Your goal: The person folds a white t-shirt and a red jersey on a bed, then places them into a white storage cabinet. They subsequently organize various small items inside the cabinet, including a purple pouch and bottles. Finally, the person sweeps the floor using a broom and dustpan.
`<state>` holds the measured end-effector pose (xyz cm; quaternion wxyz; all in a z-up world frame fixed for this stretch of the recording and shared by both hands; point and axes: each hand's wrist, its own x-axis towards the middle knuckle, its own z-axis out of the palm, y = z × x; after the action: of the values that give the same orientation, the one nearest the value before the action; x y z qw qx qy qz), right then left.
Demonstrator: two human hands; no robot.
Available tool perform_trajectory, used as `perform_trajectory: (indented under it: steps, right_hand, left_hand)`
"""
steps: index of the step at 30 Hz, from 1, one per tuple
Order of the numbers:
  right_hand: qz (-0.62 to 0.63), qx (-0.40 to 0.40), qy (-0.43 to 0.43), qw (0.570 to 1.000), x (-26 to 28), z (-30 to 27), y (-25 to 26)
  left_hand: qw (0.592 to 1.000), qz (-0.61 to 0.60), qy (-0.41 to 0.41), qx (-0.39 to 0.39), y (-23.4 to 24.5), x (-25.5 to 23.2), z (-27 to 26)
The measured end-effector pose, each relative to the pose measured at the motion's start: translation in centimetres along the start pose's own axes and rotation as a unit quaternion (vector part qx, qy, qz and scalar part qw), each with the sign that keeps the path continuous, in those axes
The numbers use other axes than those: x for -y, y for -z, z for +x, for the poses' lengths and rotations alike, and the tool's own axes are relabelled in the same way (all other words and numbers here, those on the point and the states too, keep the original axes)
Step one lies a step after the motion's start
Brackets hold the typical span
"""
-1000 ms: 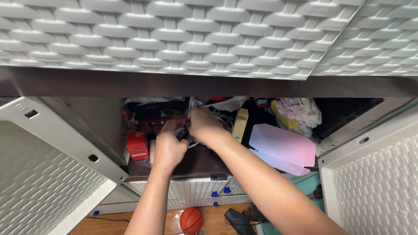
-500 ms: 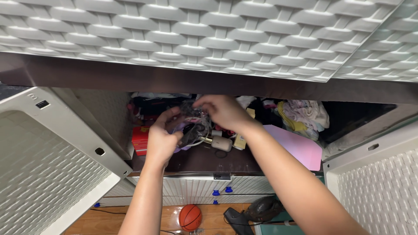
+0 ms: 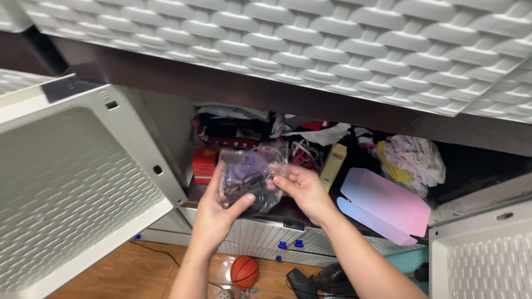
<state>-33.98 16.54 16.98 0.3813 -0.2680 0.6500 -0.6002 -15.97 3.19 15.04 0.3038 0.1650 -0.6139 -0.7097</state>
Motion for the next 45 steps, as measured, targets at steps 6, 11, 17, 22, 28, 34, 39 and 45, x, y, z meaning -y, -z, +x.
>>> perform_trajectory:
  steps: [6,11,17,22,28,34,39,45]
  right_hand:
    - [-0.06,0.061,-0.084,0.993,-3.7,-2.9,-1.2]
    - [0.064,0.077,-0.109,0.989,-5.4,-3.1,-1.0]
    - [0.031,0.054,-0.101,0.993,-3.9,-2.7,-0.9]
    - [-0.084,0.138,-0.081,0.983,-0.5,-3.4,0.0]
    - [-0.093,0.162,0.006,0.982,-1.6,-5.5,-2.5]
    - [-0.169,0.08,-0.004,0.982,-0.8,-5.9,-1.0]
    - [-0.211,0.181,0.018,0.96,0.2,-5.2,-1.6]
    - [-0.088,0.18,0.019,0.979,0.4,-3.9,-2.9]
  left_hand:
    - [0.948,-0.164,0.193,-0.194,0.6,5.7,-6.0]
    - [0.861,-0.381,0.221,-0.254,0.5,5.4,-8.7]
    - [0.898,-0.386,0.183,-0.104,1.6,2.9,-8.3]
    - [0.953,-0.16,0.253,-0.041,4.9,-2.9,-5.7]
    - [0.971,0.077,0.225,0.036,3.5,-2.4,-4.0]
    - [0.982,0.126,0.099,-0.104,2.5,-4.0,-5.3]
    - [0.949,0.286,0.132,-0.019,2.8,-6.6,-4.3]
    - [0.992,-0.006,0.12,0.041,6.8,-6.6,-4.3]
